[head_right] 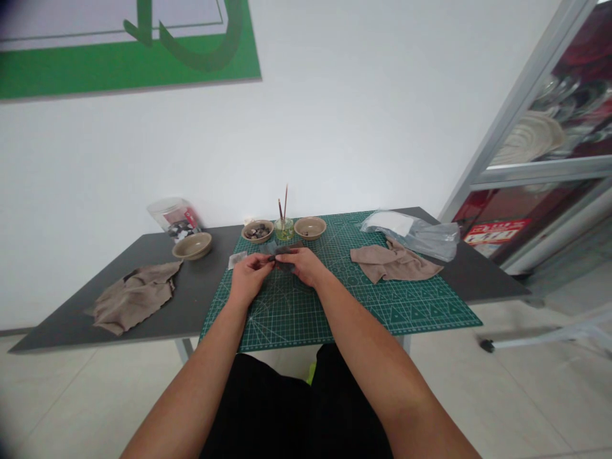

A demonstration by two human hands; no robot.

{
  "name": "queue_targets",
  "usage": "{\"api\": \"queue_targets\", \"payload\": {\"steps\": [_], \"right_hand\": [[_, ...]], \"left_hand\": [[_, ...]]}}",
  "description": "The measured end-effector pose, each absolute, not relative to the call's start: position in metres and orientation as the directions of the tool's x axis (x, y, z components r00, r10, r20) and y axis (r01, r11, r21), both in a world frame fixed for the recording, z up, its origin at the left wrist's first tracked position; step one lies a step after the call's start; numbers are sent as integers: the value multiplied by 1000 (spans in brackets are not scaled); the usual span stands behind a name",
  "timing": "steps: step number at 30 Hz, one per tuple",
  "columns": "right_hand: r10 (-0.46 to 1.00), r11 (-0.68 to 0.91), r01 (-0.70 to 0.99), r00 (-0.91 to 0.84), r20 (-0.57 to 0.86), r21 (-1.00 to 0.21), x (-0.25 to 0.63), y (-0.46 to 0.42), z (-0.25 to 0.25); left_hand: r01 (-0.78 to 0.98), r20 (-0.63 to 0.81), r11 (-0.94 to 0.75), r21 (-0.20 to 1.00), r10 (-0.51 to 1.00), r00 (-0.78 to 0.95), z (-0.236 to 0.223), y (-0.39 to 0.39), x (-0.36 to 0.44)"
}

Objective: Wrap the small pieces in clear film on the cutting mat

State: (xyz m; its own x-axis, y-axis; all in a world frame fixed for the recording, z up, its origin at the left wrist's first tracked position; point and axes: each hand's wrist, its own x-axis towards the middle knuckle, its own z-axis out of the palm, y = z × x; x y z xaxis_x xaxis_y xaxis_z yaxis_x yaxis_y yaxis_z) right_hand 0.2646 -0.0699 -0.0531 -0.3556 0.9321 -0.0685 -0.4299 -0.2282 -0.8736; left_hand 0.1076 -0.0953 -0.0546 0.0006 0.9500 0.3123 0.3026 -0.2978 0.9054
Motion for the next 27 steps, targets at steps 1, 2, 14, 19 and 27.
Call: {"api": "queue_targets", "payload": {"steps": [1,2,14,19,27], "right_hand": [[933,-238,-430,-350,-83,-871,264,-69,-53],[934,-242,-428,-346,-90,-871,264,-69,-54],[946,-133,-396,-324,3,-908,262,-69,-55],[959,-126,-392,-283,-11,-911,262,-69,-56],[992,-37,-315,-125,3,-948,265,-66,-55]], "left_hand": [[318,320,-306,897,947,7,-54,-95,108],[329,329,-314,890,944,13,-54,-96,107],[296,311,-284,912,949,-48,-54,-96,109],[323,352,-335,885,936,5,-57,-93,108],[416,441,-421,806,896,54,-50,-99,110]]}}
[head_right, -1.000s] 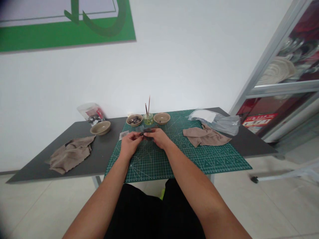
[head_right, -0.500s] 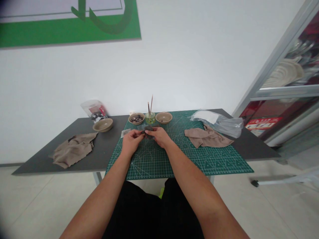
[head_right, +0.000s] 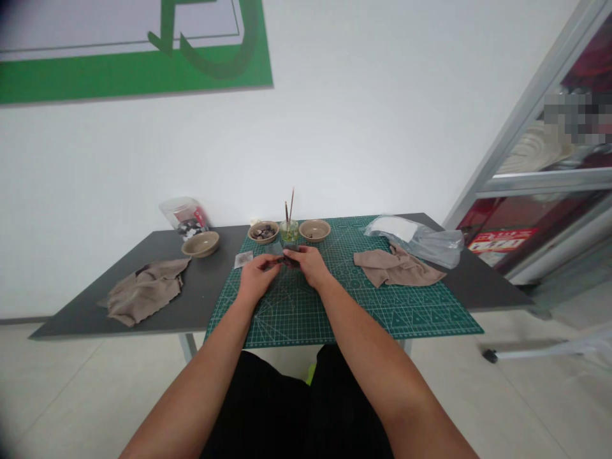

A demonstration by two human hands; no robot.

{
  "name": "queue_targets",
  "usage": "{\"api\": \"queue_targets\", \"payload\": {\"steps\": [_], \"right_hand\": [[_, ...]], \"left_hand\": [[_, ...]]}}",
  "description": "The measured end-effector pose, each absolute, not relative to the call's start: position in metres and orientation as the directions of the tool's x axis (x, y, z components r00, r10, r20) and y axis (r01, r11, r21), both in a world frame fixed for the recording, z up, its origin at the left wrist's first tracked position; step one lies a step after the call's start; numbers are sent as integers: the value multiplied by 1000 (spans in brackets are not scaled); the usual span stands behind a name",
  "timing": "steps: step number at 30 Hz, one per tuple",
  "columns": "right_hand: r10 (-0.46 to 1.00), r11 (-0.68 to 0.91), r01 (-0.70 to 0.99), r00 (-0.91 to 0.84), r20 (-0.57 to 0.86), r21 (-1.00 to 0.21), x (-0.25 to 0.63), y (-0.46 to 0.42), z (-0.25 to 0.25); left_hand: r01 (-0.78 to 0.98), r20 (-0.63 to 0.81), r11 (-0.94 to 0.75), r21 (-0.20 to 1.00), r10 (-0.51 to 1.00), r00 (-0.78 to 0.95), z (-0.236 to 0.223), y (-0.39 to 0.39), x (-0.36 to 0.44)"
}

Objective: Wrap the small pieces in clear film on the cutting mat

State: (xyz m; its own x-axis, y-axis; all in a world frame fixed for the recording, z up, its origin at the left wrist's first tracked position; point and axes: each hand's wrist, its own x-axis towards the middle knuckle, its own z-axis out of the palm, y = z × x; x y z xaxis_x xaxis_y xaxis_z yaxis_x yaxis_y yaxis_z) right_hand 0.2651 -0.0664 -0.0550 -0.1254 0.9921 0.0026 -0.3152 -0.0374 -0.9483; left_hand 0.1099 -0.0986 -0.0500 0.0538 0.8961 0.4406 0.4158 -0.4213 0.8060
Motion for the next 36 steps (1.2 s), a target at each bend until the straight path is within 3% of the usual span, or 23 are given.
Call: {"api": "queue_targets", "payload": {"steps": [3,6,8,10,12,14,23,26,30,33,36], "right_hand": [[956,279,-30,106,274,-960,269,-69,-51],[835,482,459,17,550,-746,267,-81,-45],[815,489,694,-147,561,-528,261,-94,-43],[835,474,806,-283,471,-356,255,-108,-45],[838,509,818,-399,372,-270,252,-118,-48],[826,546,796,-458,327,-263,251,-123,-53],[852,516,751,-396,343,-413,251,-122,-56],[903,416,727,-261,342,-546,251,-120,-57],[950,295,568,-86,301,-768,257,-109,-60],[943,326,478,-107,314,-816,261,-102,-62],[943,330,444,-110,315,-833,262,-102,-63]], "left_hand": [[321,400,-345,882,908,-124,-53,-93,105],[194,427,-385,902,859,-282,-60,-85,98],[168,430,-397,902,852,-299,-63,-81,96],[146,427,-402,904,855,-294,-64,-79,95],[130,433,-413,901,857,-281,-63,-80,96],[134,439,-418,899,864,-248,-61,-81,97],[19,305,-305,952,947,-97,-52,-90,105],[42,312,-309,950,948,-71,-54,-90,107],[277,350,-355,893,934,69,-56,-93,108],[476,391,-449,756,893,222,-53,-98,109],[580,439,-503,641,860,261,-49,-101,109]]}}
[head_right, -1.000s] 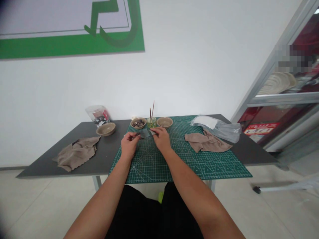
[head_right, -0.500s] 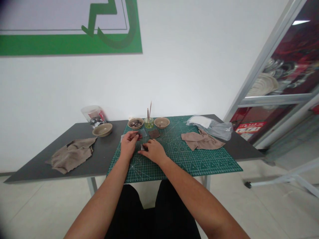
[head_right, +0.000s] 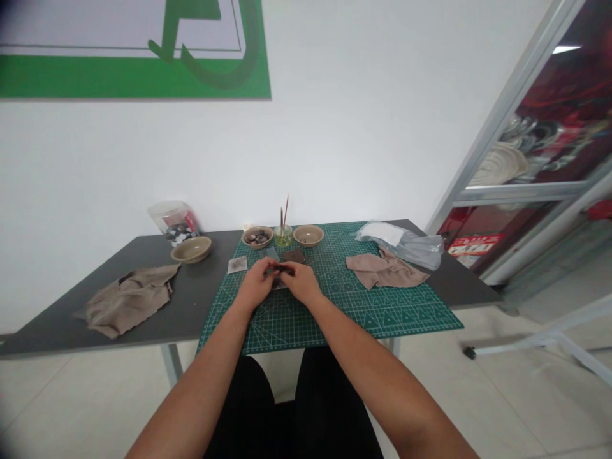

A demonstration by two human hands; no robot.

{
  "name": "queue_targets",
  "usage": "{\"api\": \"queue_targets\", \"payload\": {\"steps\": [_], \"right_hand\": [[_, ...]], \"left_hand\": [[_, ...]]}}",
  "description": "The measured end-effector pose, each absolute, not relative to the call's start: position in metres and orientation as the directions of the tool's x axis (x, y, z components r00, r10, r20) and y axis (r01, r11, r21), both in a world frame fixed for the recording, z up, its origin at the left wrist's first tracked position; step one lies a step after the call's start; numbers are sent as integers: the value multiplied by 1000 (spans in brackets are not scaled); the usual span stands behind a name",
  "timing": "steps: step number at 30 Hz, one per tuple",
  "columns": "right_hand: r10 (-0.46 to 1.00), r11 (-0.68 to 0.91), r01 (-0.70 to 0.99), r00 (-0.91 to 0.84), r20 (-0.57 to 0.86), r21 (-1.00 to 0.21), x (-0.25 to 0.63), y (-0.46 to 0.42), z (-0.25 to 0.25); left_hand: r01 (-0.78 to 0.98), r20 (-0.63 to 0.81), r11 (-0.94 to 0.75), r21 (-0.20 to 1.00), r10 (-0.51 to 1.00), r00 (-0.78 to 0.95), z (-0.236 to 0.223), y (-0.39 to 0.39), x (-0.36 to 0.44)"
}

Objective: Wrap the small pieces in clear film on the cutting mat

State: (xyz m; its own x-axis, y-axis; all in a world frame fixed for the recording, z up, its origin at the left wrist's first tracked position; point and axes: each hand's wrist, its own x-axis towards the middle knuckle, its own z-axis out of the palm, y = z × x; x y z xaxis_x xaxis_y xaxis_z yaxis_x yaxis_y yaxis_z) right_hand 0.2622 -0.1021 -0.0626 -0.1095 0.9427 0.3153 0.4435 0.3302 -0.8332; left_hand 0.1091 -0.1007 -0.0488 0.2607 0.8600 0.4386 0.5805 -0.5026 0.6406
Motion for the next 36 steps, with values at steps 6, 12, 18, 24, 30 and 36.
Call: {"api": "queue_targets", "payload": {"steps": [6,12,18,24,30,36], "right_hand": [[951,301,330,-172,257,-895,266,-102,-63],[958,288,444,-143,250,-848,268,-105,-66],[903,428,641,-266,338,-637,273,-117,-57],[844,536,664,-405,352,-521,274,-124,-53],[837,547,687,-429,340,-479,278,-122,-55],[835,548,730,-444,327,-409,275,-118,-56]], "left_hand": [[632,338,-450,631,893,297,-51,-101,110],[673,298,-462,577,887,353,-55,-107,111],[780,307,-506,368,858,412,-58,-117,109],[813,305,-483,326,867,393,-57,-126,105],[803,335,-506,315,851,405,-60,-124,103],[832,311,-488,264,860,405,-61,-123,106]]}}
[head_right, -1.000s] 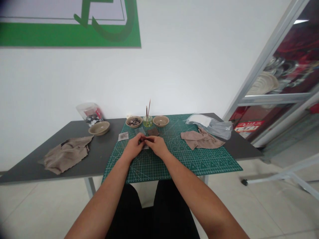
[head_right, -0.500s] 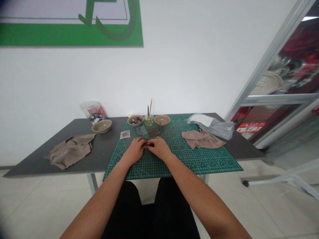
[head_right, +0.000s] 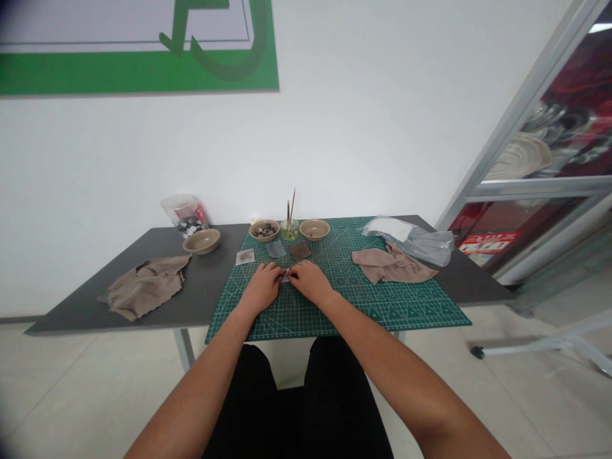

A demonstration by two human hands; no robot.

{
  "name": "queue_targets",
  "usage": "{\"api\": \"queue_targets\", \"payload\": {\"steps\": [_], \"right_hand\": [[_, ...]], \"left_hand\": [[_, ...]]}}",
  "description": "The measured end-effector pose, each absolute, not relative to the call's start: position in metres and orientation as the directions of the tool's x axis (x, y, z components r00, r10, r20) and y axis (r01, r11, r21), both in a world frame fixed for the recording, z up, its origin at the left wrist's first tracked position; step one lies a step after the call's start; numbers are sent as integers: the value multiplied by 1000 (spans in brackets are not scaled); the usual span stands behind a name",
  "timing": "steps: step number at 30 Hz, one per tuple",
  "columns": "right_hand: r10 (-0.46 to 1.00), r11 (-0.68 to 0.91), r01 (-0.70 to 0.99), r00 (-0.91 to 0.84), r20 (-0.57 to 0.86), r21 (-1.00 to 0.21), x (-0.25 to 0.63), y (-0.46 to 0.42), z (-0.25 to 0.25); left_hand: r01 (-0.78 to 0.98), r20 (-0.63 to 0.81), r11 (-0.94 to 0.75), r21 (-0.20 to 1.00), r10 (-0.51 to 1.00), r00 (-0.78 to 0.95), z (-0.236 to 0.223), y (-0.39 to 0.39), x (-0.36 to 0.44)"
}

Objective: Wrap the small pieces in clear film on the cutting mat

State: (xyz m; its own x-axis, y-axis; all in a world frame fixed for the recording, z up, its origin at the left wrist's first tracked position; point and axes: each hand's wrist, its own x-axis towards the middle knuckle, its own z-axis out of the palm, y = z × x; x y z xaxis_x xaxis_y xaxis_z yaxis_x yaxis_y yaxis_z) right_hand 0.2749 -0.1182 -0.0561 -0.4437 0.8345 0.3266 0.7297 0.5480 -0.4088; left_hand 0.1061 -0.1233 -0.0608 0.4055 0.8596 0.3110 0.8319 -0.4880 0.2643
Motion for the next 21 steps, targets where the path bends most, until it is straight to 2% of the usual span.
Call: {"api": "queue_targets", "payload": {"steps": [4,14,21], "right_hand": [[805,591,713,-494,329,-377,279,-121,-57],[819,570,751,-481,315,-335,284,-112,-58],[842,535,738,-424,335,-411,288,-117,-52]], "left_hand": [[847,303,-471,248,868,394,-60,-124,107],[866,266,-451,214,880,393,-55,-127,109],[893,206,-404,200,908,365,-50,-130,110]]}}
